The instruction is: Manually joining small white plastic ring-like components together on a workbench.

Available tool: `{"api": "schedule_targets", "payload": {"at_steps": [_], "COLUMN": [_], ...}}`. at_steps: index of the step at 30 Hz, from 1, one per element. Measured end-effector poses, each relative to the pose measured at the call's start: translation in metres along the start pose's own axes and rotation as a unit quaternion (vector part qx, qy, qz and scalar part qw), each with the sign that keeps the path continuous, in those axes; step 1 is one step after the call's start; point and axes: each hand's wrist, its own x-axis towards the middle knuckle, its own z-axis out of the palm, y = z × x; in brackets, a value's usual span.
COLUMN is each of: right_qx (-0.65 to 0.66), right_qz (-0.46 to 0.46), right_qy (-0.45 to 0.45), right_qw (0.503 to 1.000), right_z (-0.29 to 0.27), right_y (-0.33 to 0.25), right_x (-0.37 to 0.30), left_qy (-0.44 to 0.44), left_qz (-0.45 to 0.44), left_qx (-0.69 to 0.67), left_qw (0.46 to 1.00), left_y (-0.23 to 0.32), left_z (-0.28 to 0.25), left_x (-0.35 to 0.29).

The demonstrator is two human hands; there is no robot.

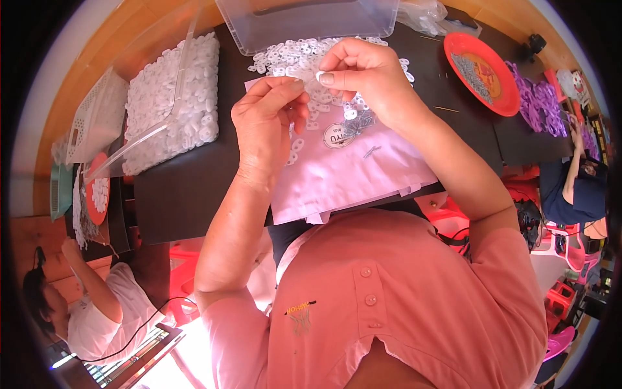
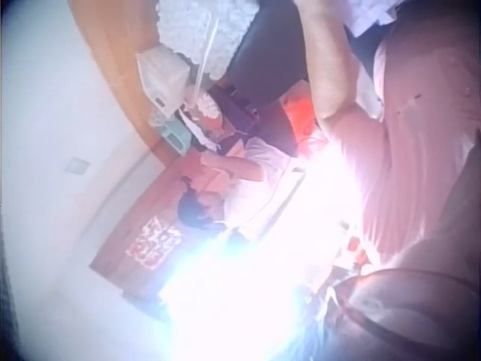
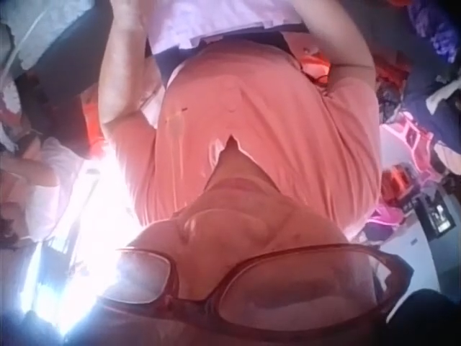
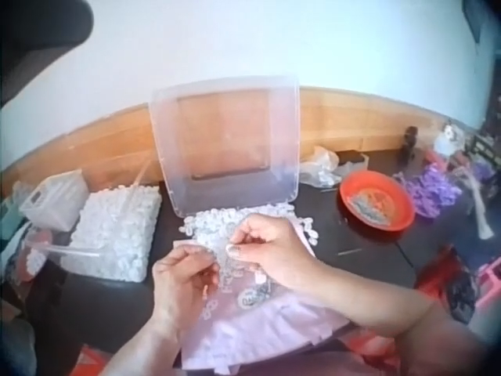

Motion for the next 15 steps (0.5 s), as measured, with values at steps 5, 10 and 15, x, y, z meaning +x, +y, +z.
{"api": "schedule_targets", "payload": {"at_steps": [5,10,15], "right_qx": [0.12,0.141,0.128], "right_qz": [0.046,0.031,0.015], "right_qy": [0.053,0.057,0.059], "right_qw": [0.99,0.988,0.99], "right_z": [0.002,0.005,0.01], "right_y": [0.003,-0.001,0.0], "right_x": [0.0,-0.001,-0.002], "left_qy": [0.006,0.015,0.018], "left_qz": [-0.007,-0.008,-0.003], "left_qx": [-0.006,-0.006,-0.011], "left_qw": [1.0,1.0,1.0], "left_y": [-0.003,-0.004,-0.004], "left_z": [0.002,0.002,0.003], "left_x": [0.001,0.0,-0.002]}}
